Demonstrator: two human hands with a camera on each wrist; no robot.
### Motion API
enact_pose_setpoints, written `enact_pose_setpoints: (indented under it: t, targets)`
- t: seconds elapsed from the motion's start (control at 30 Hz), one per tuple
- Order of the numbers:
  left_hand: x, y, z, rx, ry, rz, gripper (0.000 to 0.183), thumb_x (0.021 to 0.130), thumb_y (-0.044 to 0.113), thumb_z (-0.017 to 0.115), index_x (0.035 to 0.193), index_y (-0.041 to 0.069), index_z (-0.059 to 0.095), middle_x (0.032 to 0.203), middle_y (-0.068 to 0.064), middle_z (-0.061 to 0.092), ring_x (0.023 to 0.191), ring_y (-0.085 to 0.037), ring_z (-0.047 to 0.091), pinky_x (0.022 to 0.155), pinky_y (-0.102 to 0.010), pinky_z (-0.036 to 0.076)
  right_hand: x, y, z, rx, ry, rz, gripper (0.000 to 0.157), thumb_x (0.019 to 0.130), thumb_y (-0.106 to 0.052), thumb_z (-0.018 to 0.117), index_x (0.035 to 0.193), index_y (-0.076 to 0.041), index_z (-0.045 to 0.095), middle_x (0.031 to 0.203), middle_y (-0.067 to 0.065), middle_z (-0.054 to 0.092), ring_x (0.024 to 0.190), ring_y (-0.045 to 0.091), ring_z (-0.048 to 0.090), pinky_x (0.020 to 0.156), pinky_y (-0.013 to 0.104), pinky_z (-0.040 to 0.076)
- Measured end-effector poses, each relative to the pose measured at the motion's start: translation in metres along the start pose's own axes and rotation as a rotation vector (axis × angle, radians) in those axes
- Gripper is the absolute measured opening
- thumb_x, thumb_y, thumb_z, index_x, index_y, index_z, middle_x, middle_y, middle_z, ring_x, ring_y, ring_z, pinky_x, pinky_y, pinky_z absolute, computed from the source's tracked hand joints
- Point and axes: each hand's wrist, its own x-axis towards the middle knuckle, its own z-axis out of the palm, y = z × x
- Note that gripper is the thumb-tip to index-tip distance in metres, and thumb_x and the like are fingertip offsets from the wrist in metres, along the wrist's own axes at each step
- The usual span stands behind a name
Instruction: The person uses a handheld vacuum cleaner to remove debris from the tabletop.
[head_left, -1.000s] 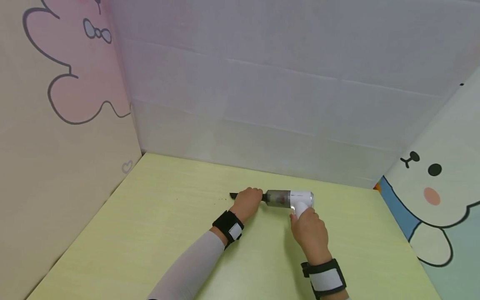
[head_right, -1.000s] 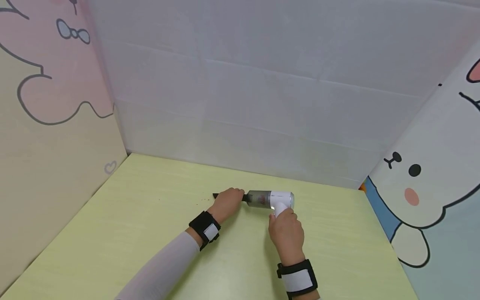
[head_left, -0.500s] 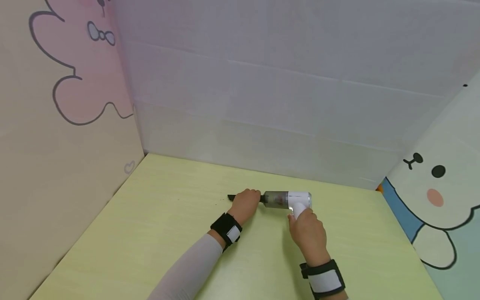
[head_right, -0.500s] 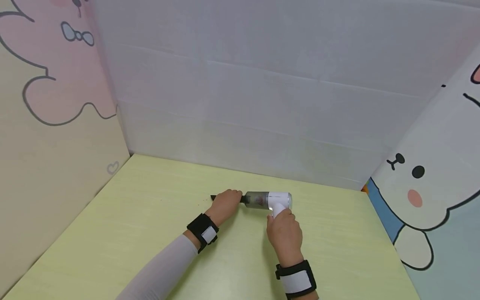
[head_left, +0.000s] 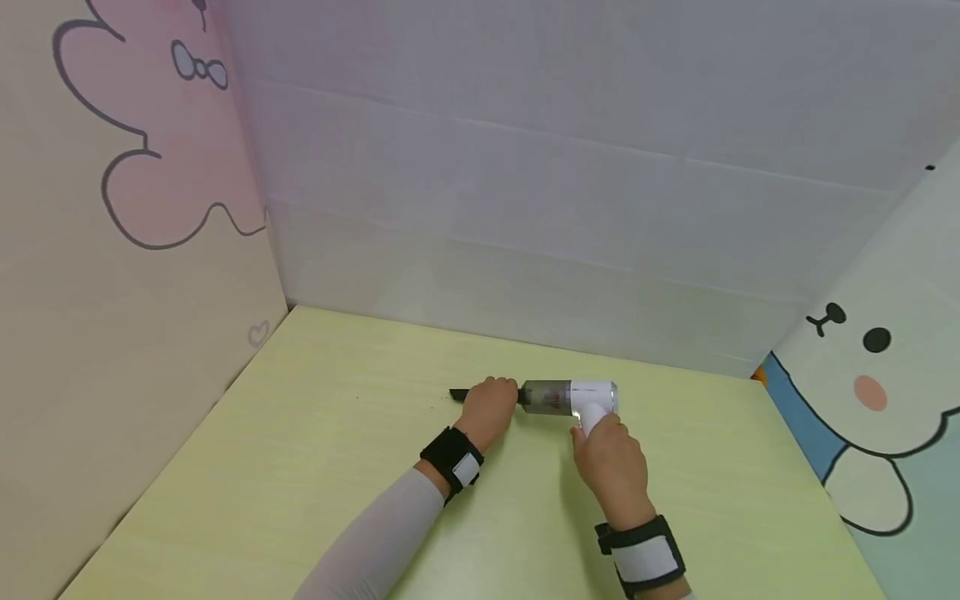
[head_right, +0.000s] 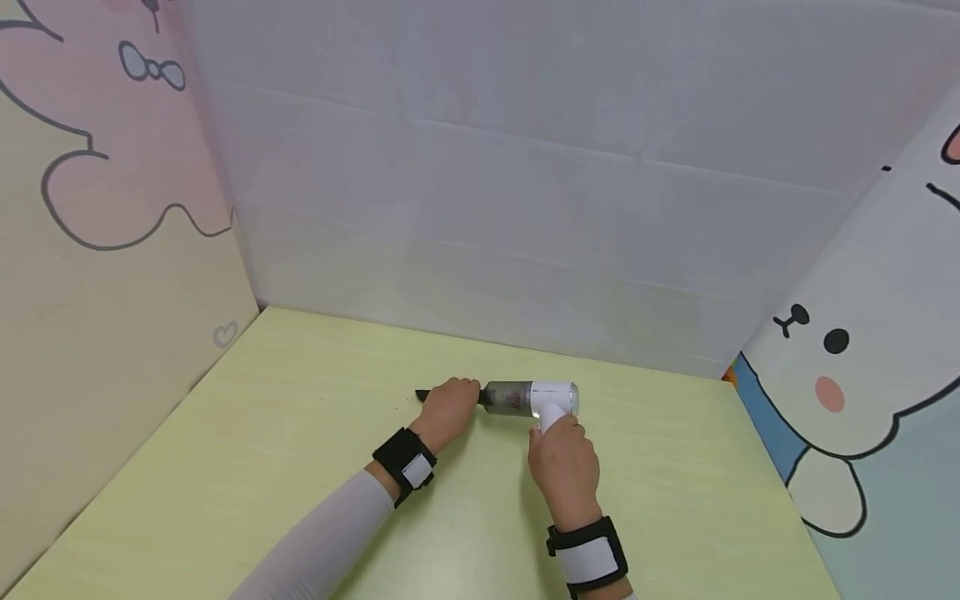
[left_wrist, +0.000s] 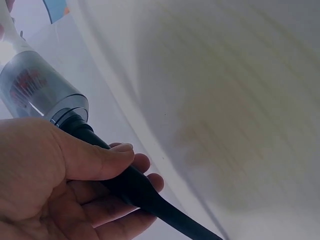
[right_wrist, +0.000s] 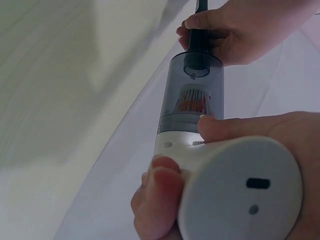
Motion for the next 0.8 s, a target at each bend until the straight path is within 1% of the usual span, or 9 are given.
enact_pose_setpoints:
  t: [0.27, 0.47, 0.63, 0.8]
  targets:
    - [-0.0007, -0.0004, 0.0015, 0.003, 0.003, -0.003, 0.006, 0.097, 0.006, 0.068, 0.094, 0.008, 0.072, 0.086, -0.005, 0.07, 0.079, -0.021, 0.068, 0.063, -0.028, 0.057, -0.0016, -0.0014, 0.0006, -0.006, 0.012, -0.007, 0.05, 0.096, -0.028, 0.067, 0.098, 0.019, 0.05, 0.076, 0.025, 0.057, 0.059, 0.034, 0.061, 0.047, 0.045, 0.052]
    - [-0.0024, -0.0017, 0.0027, 0.016, 0.039, 0.001, 0.006, 0.096, 0.006, 0.069, 0.091, 0.008, 0.072, 0.083, -0.006, 0.07, 0.076, -0.021, 0.067, 0.06, -0.028, 0.057, -0.0025, -0.0036, 0.0006, -0.017, 0.015, -0.006, 0.05, 0.096, -0.028, 0.068, 0.099, 0.019, 0.05, 0.076, 0.024, 0.056, 0.059, 0.034, 0.061, 0.048, 0.046, 0.052]
    - [-0.0026, -0.0037, 0.0045, 0.025, 0.029, -0.003, 0.005, 0.096, 0.006, 0.068, 0.094, 0.008, 0.072, 0.086, -0.005, 0.07, 0.078, -0.021, 0.068, 0.062, -0.028, 0.058, -0.0025, -0.0059, 0.0007, -0.016, 0.014, -0.004, 0.051, 0.096, -0.028, 0.067, 0.1, 0.019, 0.05, 0.076, 0.025, 0.056, 0.06, 0.034, 0.061, 0.048, 0.046, 0.052]
    - [-0.0051, -0.0054, 0.002, 0.024, 0.019, -0.01, 0.006, 0.096, 0.006, 0.068, 0.096, 0.007, 0.073, 0.087, -0.006, 0.071, 0.079, -0.021, 0.068, 0.064, -0.028, 0.058, -0.0023, -0.0075, 0.0027, -0.018, 0.018, -0.007, 0.051, 0.096, -0.029, 0.068, 0.101, 0.019, 0.05, 0.076, 0.024, 0.056, 0.06, 0.034, 0.061, 0.048, 0.045, 0.052]
